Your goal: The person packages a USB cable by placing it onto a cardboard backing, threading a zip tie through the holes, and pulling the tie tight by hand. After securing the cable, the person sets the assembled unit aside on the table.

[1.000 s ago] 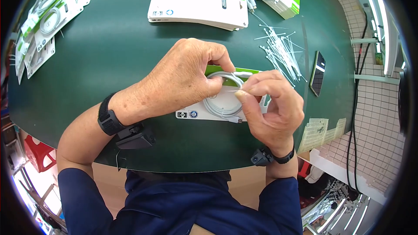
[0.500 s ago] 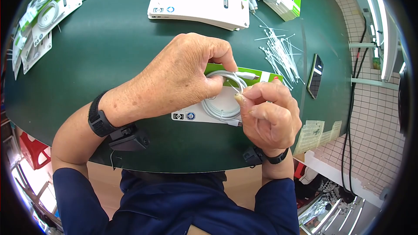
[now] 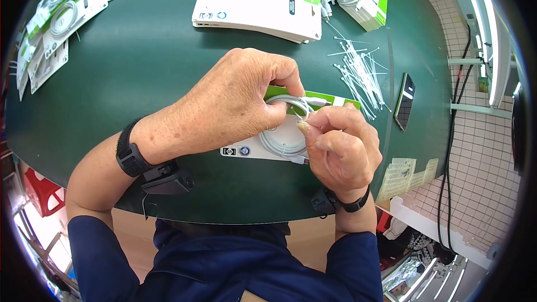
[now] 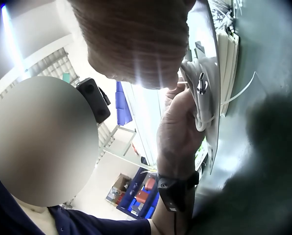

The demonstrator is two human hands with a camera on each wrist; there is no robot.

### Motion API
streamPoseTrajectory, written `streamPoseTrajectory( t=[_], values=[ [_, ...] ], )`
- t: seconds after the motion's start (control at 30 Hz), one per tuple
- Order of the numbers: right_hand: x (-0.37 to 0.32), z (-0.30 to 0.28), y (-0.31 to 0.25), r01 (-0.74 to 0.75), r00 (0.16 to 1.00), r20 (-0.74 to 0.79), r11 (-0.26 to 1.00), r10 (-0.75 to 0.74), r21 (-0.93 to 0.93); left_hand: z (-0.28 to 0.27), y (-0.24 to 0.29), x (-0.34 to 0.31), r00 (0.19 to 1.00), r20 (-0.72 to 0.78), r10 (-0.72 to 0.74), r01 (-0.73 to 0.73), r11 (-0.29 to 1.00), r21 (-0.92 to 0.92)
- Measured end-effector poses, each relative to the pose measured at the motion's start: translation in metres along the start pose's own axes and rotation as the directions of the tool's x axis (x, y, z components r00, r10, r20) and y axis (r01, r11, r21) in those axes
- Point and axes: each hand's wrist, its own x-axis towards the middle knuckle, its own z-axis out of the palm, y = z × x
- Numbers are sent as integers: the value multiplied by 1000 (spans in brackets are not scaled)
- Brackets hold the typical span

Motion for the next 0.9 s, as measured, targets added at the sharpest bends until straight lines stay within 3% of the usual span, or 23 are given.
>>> streamPoseTrajectory(
  t=[0.17,0.37,0.43,0.5,0.57,0.73,0.8,0.83,0.9],
  values=[
    [0,7,6,13,1000,-6,1000,-13,9,1,-1,0,1000,4,-17,17,1000,-8],
    [5,-2,6,114,989,95,993,-113,-11,4,-4,2,999,18,44,-43,997,-59],
    [5,5,6,159,987,5,987,-159,28,4,-1,-1,999,47,5,-4,1000,-25],
    [-2,4,6,174,983,75,984,-170,-43,6,2,-4,999,44,-7,4,997,81],
    [-8,15,11,199,980,-12,978,-200,-68,8,-2,-4,999,38,-30,28,999,39],
    [-7,5,13,96,995,23,951,-93,-293,-5,-20,0,997,73,7,-14,996,91],
    [-1,-5,22,125,960,-240,987,-146,-99,-16,-31,2,989,-6,-148,148,988,40],
    [2,-12,33,109,959,-248,986,-138,-125,-20,-34,3,991,20,-132,131,991,41],
    [7,-23,57,-53,853,-522,998,25,-40,-27,-33,3,1000,-21,-10,11,998,60]
  ],
)
